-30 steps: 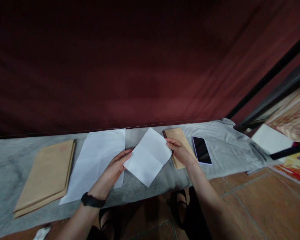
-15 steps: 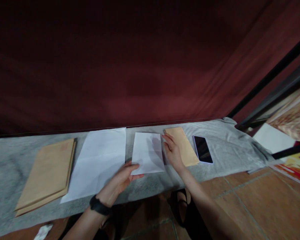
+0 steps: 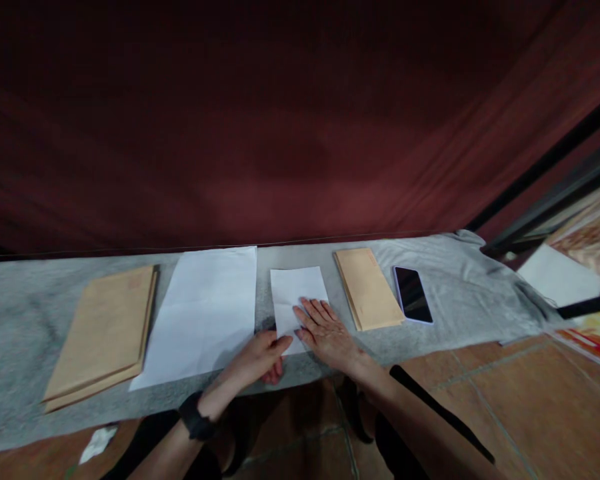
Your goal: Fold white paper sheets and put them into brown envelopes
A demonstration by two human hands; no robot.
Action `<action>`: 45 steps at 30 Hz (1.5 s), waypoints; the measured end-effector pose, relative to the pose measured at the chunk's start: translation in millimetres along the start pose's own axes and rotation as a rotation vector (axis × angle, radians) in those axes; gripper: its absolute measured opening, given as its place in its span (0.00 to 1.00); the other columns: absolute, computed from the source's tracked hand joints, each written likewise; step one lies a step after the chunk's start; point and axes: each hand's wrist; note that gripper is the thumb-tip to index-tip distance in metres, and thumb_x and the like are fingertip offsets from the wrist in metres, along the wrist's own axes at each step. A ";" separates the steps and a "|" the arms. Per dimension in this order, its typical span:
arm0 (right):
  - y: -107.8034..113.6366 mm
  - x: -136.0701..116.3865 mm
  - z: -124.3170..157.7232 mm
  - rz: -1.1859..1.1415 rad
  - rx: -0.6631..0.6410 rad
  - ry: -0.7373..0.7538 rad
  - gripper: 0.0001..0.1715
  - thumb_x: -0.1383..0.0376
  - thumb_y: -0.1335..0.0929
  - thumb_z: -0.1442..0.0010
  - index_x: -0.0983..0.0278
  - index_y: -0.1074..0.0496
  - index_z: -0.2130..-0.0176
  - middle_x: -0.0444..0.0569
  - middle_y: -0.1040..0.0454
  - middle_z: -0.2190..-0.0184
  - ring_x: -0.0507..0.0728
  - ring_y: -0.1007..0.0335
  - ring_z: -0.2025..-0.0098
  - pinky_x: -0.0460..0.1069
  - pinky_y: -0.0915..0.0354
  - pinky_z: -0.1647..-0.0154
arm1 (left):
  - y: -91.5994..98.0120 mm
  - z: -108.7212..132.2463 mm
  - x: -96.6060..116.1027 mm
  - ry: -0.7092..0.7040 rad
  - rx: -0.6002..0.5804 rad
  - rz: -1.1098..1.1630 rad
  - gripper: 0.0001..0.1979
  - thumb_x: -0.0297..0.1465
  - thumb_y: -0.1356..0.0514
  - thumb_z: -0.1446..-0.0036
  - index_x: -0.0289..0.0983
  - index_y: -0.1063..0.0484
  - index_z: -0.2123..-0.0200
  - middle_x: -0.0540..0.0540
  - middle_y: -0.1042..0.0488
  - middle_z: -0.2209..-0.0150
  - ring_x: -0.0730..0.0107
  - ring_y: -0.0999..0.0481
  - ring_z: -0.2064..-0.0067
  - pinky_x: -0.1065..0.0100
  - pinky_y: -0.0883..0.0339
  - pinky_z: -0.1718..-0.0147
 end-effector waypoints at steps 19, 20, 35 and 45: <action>-14.5 14.9 5.4 0.087 -0.020 -0.024 0.37 0.68 0.39 0.34 0.62 0.52 0.30 0.53 0.56 0.29 0.62 0.61 0.28 0.63 0.58 0.28 | -61.6 -25.5 -16.6 -0.692 0.337 -0.894 0.36 0.45 0.54 0.32 0.30 0.58 0.30 0.30 0.50 0.30 0.53 0.54 0.29 0.47 0.51 0.34; -13.8 14.8 5.8 0.080 -0.003 -0.047 0.36 0.67 0.39 0.33 0.62 0.53 0.30 0.53 0.56 0.29 0.62 0.60 0.28 0.63 0.58 0.29 | -59.0 -29.0 -19.6 -0.680 0.346 -0.907 0.36 0.45 0.54 0.32 0.29 0.57 0.30 0.30 0.50 0.30 0.53 0.54 0.29 0.48 0.52 0.33; -18.1 14.9 23.3 0.359 0.243 -0.141 0.33 0.59 0.42 0.29 0.73 0.49 0.32 0.61 0.43 0.33 0.62 0.48 0.31 0.59 0.46 0.33 | -50.2 -45.2 -22.9 -0.454 0.595 -1.115 0.32 0.38 0.54 0.33 0.20 0.46 0.34 0.27 0.47 0.32 0.50 0.49 0.30 0.50 0.52 0.33; -15.3 11.3 19.6 0.386 0.220 -0.152 0.29 0.63 0.43 0.30 0.74 0.40 0.35 0.62 0.40 0.35 0.63 0.46 0.32 0.59 0.47 0.34 | -59.2 -69.3 6.5 -0.637 0.356 -1.116 0.26 0.34 0.58 0.31 0.34 0.42 0.34 0.43 0.44 0.31 0.61 0.48 0.30 0.53 0.53 0.32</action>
Point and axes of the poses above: each hand's wrist, its own z-axis away from the middle knuckle, its own y-axis out of the back of the hand, x = y × z
